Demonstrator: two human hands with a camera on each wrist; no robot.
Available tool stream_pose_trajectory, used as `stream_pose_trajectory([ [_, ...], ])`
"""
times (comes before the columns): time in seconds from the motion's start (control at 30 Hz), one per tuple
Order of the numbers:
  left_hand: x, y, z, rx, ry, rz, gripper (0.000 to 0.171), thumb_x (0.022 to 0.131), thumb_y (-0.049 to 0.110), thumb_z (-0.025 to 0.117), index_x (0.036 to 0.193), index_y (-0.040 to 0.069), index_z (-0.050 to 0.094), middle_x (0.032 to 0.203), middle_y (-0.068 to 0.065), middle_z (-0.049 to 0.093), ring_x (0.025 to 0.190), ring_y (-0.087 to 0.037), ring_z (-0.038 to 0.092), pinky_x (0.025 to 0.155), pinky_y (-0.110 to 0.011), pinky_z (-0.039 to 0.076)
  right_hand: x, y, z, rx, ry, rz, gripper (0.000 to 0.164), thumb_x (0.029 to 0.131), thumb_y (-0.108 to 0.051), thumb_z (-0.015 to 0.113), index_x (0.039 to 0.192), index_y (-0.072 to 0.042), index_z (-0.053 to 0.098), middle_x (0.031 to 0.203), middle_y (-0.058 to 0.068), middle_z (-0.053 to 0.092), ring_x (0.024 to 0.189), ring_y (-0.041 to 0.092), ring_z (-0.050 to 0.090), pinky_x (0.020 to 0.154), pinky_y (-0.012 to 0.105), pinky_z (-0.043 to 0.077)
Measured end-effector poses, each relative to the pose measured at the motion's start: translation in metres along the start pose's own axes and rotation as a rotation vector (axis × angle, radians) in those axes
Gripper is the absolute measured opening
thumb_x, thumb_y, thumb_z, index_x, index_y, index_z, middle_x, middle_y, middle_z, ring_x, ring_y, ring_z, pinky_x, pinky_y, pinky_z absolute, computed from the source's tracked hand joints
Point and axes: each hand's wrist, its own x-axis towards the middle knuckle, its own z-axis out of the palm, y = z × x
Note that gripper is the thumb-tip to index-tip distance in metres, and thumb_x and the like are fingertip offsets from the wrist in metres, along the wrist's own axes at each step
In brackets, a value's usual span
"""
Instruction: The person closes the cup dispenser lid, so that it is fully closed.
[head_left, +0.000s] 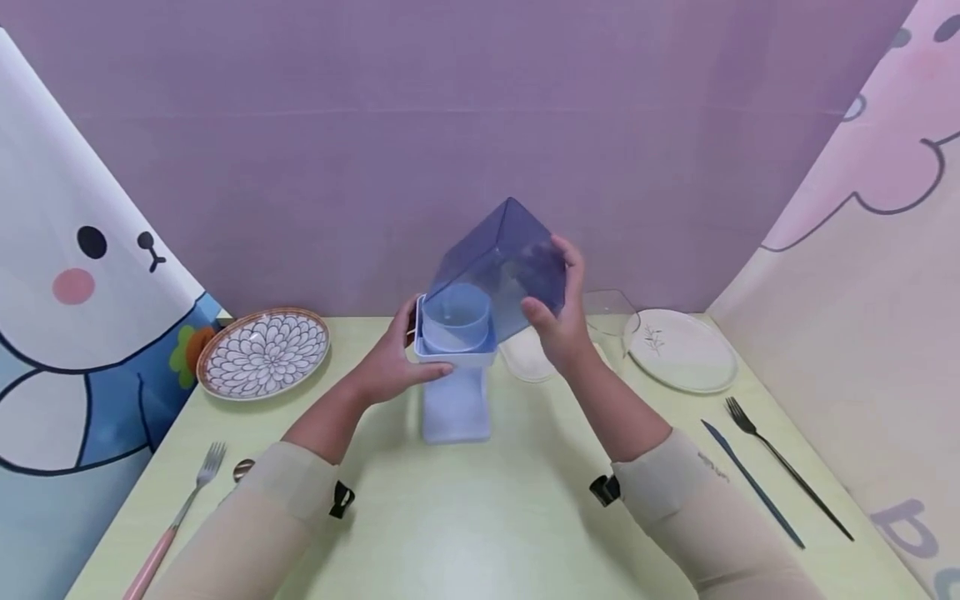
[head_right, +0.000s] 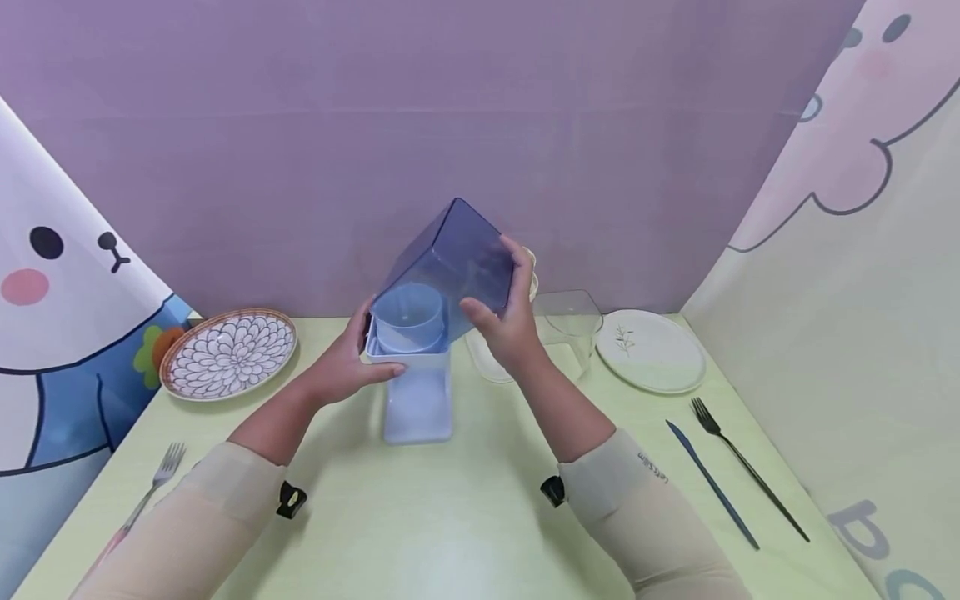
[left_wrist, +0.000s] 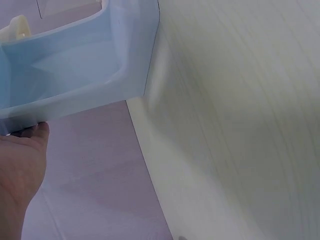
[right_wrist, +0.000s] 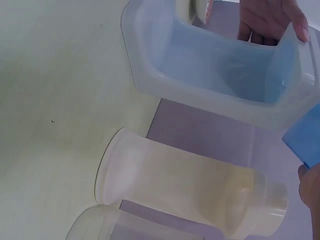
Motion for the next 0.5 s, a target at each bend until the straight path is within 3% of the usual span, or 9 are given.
stream_pose_trajectory([
  [0.1, 0.0, -0.002, -0.001, -0.001, 0.002, -0.004, 0.101, 0.07, 0.029, 0.082, 0.144, 0.024, 0.014, 0.137, 0.0, 0.034, 0.127, -0.019, 0.033, 0.105, -0.043, 0.027, 0.005, -0.012, 0.003, -0.108, -0.068, -0.028, 0.103, 0.075, -0.063, 0.063, 0.137, 0.006, 0.019, 0.132, 0.015, 0.034, 0.12, 0.024, 0.036, 0.1, 0.036, 0.03],
  [0.23, 0.003, -0.009, 0.0, -0.026, -0.004, 0.014, 0.101, 0.069, 0.029, 0.082, 0.144, 0.026, 0.014, 0.137, 0.0, 0.034, 0.127, -0.02, 0.033, 0.105, -0.046, 0.026, 0.02, -0.028, 0.005, -0.177, -0.173, 0.044, 0.102, 0.071, -0.067, 0.064, 0.139, -0.003, 0.025, 0.134, 0.01, 0.034, 0.118, 0.021, 0.037, 0.097, 0.04, 0.033],
  [0.4, 0.01, -0.027, 0.003, -0.011, 0.017, 0.003, 0.105, 0.066, 0.038, 0.083, 0.142, 0.041, 0.01, 0.136, 0.009, 0.033, 0.124, -0.015, 0.035, 0.103, -0.046, 0.029, 0.033, -0.038, 0.014, -0.201, -0.328, 0.178, 0.094, 0.072, -0.064, 0.065, 0.141, -0.01, 0.028, 0.135, 0.009, 0.033, 0.118, 0.02, 0.04, 0.097, 0.042, 0.036],
  [0.5, 0.012, -0.029, 0.003, -0.009, 0.014, 0.001, 0.105, 0.066, 0.04, 0.082, 0.141, 0.046, 0.009, 0.135, 0.012, 0.034, 0.122, -0.013, 0.037, 0.103, -0.046, 0.03, 0.035, -0.04, 0.018, -0.255, -0.348, 0.169, 0.086, 0.075, -0.056, 0.066, 0.14, -0.011, 0.031, 0.136, 0.011, 0.032, 0.118, 0.019, 0.039, 0.096, 0.04, 0.037],
])
